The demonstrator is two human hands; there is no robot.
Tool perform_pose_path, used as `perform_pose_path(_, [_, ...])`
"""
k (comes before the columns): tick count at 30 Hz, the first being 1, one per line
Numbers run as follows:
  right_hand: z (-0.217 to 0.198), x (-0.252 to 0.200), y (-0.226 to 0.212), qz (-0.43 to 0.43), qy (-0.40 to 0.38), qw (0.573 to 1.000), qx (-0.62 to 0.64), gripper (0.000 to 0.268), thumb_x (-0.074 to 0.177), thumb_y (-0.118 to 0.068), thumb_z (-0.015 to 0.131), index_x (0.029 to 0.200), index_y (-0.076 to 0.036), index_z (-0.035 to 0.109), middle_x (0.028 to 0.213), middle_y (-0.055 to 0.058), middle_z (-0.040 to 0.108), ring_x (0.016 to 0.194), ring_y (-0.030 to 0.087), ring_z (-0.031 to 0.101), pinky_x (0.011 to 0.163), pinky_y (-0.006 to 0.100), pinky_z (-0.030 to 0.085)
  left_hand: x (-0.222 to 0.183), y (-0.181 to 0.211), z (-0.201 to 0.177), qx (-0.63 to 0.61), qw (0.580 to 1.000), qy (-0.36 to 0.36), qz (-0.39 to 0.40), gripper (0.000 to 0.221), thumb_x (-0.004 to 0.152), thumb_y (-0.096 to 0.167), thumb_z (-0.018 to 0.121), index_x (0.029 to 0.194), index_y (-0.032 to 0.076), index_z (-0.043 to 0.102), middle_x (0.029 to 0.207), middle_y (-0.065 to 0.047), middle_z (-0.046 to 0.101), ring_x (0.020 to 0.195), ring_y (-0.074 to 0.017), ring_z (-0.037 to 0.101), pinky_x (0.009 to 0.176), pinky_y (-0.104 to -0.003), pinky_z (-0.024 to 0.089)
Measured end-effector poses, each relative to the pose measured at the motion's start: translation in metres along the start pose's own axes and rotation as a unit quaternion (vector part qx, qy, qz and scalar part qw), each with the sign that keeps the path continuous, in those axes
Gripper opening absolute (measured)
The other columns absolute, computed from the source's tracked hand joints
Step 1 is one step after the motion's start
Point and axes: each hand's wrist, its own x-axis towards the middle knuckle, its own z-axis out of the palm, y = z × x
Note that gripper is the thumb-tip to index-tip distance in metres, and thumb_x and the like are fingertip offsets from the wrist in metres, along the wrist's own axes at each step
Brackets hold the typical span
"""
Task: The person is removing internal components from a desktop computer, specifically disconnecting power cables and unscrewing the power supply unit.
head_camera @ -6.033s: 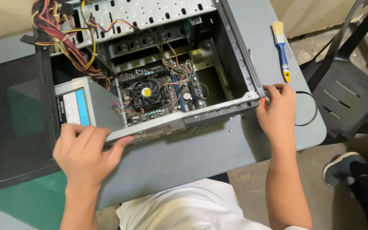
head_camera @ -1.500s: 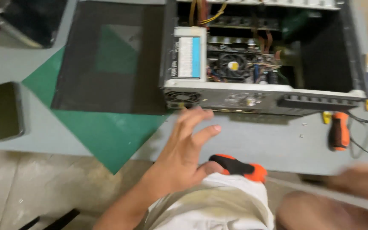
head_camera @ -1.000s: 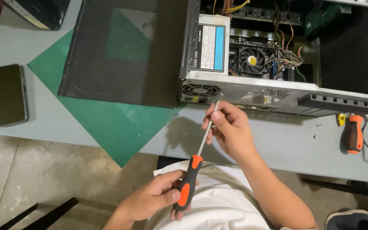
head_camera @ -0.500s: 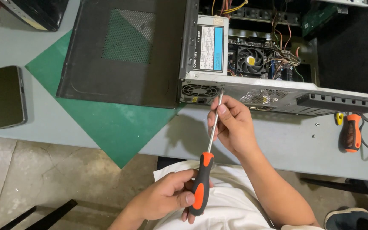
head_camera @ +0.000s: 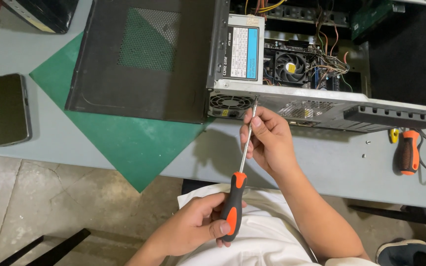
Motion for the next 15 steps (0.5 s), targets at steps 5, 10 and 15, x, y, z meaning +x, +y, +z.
perform_pose_path(5, [0.002,0.000,-0.001,0.014,0.010,0.999,0.029,0.017,0.102,-0.019,0.062,0.100,-0.002,0.058,0.071,0.012,0.063,0.047,0.013,0.047,0.040,0.025,0.041,-0.002,-0.001,0.006,0.080,0.994,0.076,0.015,0.032,0.087,0.029,0.079,0.103,0.007,0.062,0.094,-0.001,0.056,0.088,-0.0128,0.054,0.085,-0.026,0.050])
perform_pose_path(10, [0.003,0.003,0.002,0.013,0.008,1.000,0.027,0.017,0.102,-0.020,0.062,0.100,-0.004,0.056,0.071,0.012,0.062,0.047,0.013,0.046,0.040,0.024,0.041,-0.007,0.014,0.028,0.240,0.925,0.259,-0.140,0.058,0.066,0.031,0.093,0.112,0.020,0.058,0.100,0.006,0.074,0.083,-0.0114,0.064,0.081,-0.025,0.054])
perform_pose_path(15, [0.003,0.001,0.002,0.019,0.038,0.999,0.011,0.015,0.102,-0.018,0.062,0.099,-0.004,0.058,0.070,0.012,0.064,0.046,0.010,0.047,0.037,0.021,0.040,-0.012,-0.002,0.029,0.299,0.908,0.292,-0.039,0.024,0.083,0.030,0.082,0.093,0.016,0.065,0.079,0.006,0.074,0.064,-0.0100,0.065,0.066,-0.025,0.057])
